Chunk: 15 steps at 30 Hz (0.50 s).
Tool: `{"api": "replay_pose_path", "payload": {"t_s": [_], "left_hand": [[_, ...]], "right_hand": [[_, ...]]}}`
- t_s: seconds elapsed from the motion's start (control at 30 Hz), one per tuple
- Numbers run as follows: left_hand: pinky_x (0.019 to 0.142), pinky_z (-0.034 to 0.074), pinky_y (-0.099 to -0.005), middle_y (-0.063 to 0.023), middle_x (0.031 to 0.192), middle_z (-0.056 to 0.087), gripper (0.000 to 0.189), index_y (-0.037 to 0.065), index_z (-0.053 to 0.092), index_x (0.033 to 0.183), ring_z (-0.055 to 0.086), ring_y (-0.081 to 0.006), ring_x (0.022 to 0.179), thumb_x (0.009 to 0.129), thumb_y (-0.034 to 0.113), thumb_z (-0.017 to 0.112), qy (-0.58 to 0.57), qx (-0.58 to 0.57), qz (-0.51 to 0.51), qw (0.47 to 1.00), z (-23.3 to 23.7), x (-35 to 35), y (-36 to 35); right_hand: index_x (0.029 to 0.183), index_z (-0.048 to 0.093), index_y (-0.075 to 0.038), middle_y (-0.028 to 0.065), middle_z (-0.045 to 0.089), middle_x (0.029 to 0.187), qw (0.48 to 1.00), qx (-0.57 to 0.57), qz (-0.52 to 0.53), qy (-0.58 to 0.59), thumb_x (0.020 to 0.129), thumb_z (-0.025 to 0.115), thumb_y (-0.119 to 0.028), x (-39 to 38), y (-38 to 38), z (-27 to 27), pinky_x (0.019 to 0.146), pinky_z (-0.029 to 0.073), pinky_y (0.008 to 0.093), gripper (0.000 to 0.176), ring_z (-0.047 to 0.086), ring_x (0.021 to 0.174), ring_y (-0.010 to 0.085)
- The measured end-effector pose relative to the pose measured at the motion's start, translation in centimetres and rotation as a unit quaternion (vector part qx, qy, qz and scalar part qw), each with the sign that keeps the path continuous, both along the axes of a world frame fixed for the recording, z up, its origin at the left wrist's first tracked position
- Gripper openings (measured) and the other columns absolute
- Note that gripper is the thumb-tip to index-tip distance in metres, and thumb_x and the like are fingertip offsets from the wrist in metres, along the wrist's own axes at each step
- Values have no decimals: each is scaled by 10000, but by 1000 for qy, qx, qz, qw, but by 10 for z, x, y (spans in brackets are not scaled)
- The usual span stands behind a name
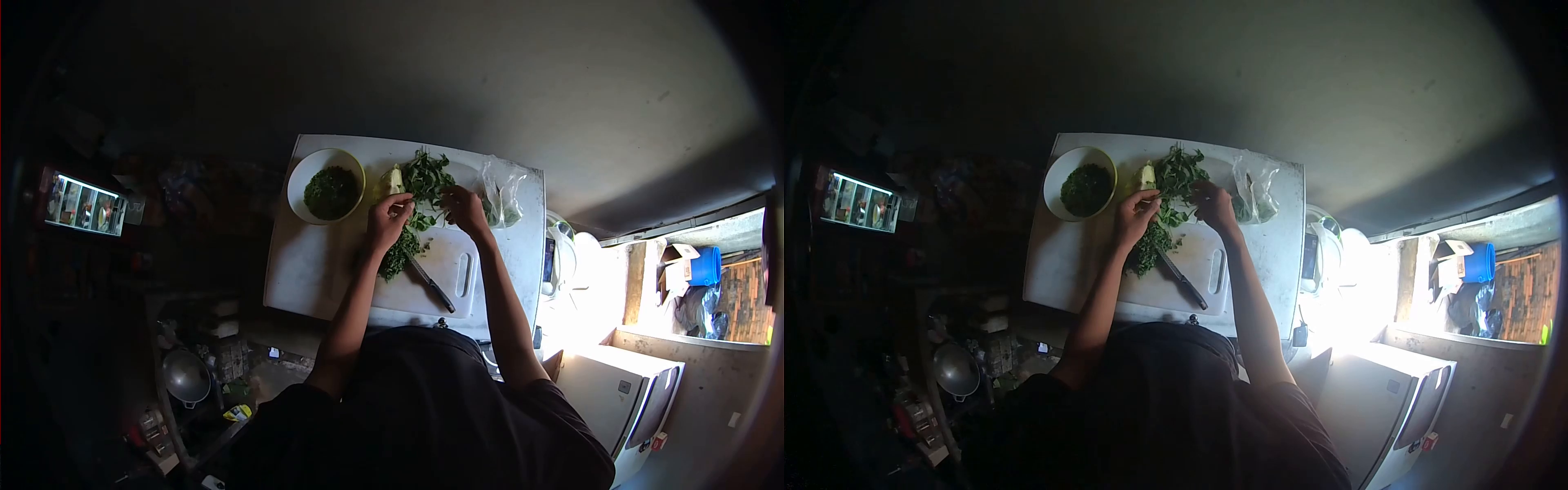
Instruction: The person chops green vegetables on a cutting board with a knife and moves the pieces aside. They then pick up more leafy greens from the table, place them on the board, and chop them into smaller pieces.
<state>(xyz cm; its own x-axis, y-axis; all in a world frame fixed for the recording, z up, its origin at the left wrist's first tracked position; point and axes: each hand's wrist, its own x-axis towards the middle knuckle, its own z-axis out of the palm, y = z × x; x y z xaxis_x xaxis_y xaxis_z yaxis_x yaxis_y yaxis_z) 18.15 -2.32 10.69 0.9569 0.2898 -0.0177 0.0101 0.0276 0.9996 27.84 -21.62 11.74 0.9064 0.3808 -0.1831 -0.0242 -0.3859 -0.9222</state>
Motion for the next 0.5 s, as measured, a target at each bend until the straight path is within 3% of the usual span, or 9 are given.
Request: {"api": "replay_pose_path", "payload": {"t_s": [0.2,0.37,0.43,0.5], "left_hand": [[582,483,-210,-8,812,676,251,19,678,1133,600,-52,691,933,169,683,3,12,17,1000,4,-4,-2],[571,457,-213,7,773,671,221,34,700,1091,578,-52,668,931,186,689,-2,35,29,999,7,-9,-2],[579,451,-223,-7,796,669,195,31,711,1043,578,-67,693,926,185,693,-51,111,56,991,9,-7,-2],[587,458,-235,-24,831,677,191,26,712,1029,595,-82,728,923,184,693,-104,157,75,979,11,0,0]], "right_hand": [[1154,678,7,81,701,881,996,53,-3,65,954,602,-182,1,-2,-1,655,567,298,285,669,727,146],[1139,680,34,100,705,887,996,66,28,54,941,625,-155,-1,-4,21,706,575,320,279,679,779,170],[1134,679,44,107,707,889,996,71,34,34,939,626,-141,0,-3,28,708,577,320,274,681,780,172],[1143,673,53,141,723,963,993,114,32,27,904,594,-19,1,-1,38,669,584,304,261,696,790,185]]}}
